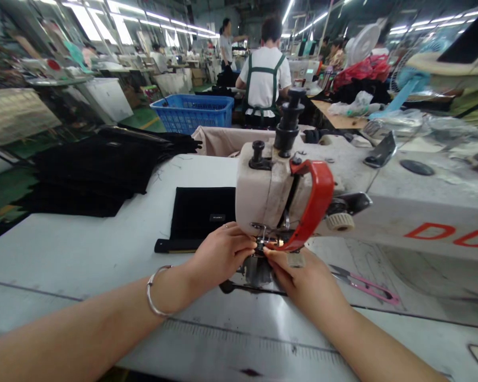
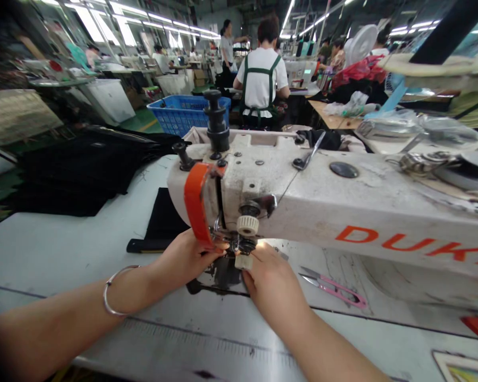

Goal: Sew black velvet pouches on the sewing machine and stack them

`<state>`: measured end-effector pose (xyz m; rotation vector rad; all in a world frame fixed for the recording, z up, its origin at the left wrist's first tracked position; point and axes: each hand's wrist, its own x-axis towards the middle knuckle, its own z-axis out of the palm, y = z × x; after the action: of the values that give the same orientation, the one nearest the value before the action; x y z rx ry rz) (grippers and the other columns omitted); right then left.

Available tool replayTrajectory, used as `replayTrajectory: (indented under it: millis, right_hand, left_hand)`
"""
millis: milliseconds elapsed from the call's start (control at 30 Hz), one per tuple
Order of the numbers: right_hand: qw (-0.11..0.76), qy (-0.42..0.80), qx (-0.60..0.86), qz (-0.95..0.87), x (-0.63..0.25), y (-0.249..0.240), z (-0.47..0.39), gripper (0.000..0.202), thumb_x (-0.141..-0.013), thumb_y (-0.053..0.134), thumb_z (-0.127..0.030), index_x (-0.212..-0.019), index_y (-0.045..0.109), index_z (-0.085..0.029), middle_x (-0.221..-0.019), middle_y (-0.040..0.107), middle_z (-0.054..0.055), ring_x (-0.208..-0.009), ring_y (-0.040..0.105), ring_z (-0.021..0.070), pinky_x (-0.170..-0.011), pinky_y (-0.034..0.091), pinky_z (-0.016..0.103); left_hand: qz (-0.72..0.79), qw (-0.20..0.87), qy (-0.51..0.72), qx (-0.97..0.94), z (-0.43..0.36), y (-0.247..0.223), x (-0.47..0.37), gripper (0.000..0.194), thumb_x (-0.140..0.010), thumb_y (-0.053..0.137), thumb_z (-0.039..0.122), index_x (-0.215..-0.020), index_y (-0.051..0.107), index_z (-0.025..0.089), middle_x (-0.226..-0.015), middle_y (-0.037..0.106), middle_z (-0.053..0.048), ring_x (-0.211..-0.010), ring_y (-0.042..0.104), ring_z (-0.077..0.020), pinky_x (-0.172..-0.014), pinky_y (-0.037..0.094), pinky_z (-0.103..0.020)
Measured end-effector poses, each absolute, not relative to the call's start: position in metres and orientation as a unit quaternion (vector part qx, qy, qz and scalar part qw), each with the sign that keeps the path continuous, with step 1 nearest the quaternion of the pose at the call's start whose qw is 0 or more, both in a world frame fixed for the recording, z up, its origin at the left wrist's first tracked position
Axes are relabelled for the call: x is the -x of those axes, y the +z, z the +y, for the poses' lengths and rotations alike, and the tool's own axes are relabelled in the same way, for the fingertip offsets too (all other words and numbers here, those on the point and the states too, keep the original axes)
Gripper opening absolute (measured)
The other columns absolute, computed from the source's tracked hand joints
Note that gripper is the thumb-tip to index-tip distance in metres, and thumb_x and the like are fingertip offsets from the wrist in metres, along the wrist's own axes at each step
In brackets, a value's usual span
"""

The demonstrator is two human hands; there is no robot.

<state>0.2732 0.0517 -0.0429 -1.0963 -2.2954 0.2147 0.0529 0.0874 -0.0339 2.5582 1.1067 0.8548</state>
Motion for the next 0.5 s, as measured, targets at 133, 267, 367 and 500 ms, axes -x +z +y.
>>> replayTrajectory:
  millis: [133,267,367,500]
  right_hand:
    - [0.284,0.081,0.419,-0.859,-0.2723,-0.044,0.0512,0.026,-0.089,0.056,-0.008,-0.108,0.069,-0.019,-0.106,0.07,0.01,-0.093,0.064,0.0249,-0.079,0.057,0.04]
    - [0.291,0.083,0.416,-0.858,-0.2719,-0.0449,0.0515,0.028,-0.089,0.055,-0.007,-0.11,0.068,-0.02,-0.107,0.07,0.01,-0.096,0.064,0.0246,-0.081,0.057,0.041]
    - [0.297,0.084,0.413,-0.857,-0.2731,-0.0467,0.0506,0.028,-0.089,0.055,-0.007,-0.11,0.068,-0.02,-0.107,0.07,0.01,-0.098,0.064,0.0248,-0.083,0.057,0.041]
    - [0.288,0.078,0.409,-0.862,-0.2747,-0.0501,0.0499,0.025,-0.089,0.054,-0.008,-0.106,0.068,-0.021,-0.106,0.07,0.009,-0.1,0.064,0.0257,-0.084,0.056,0.042]
  left_hand:
    - [0.378,0.112,0.299,-0.869,0.0874,-0.0345,-0.0534,0.009,-0.089,0.065,0.017,-0.088,0.073,0.022,-0.094,0.074,-0.001,-0.094,0.066,-0.0204,-0.087,0.053,-0.033]
    - [0.375,0.112,0.3,-0.87,0.0876,-0.0335,-0.0542,0.01,-0.089,0.065,0.016,-0.087,0.073,0.021,-0.092,0.074,-0.002,-0.091,0.065,-0.02,-0.085,0.053,-0.033]
    - [0.375,0.112,0.295,-0.872,0.0861,-0.033,-0.0536,0.01,-0.089,0.064,0.017,-0.086,0.073,0.021,-0.091,0.073,-0.002,-0.088,0.065,-0.0194,-0.084,0.053,-0.033]
    - [0.369,0.117,0.288,-0.876,0.0818,-0.0345,-0.0529,0.011,-0.091,0.063,0.019,-0.086,0.072,0.021,-0.092,0.073,-0.002,-0.086,0.066,-0.0176,-0.082,0.052,-0.031]
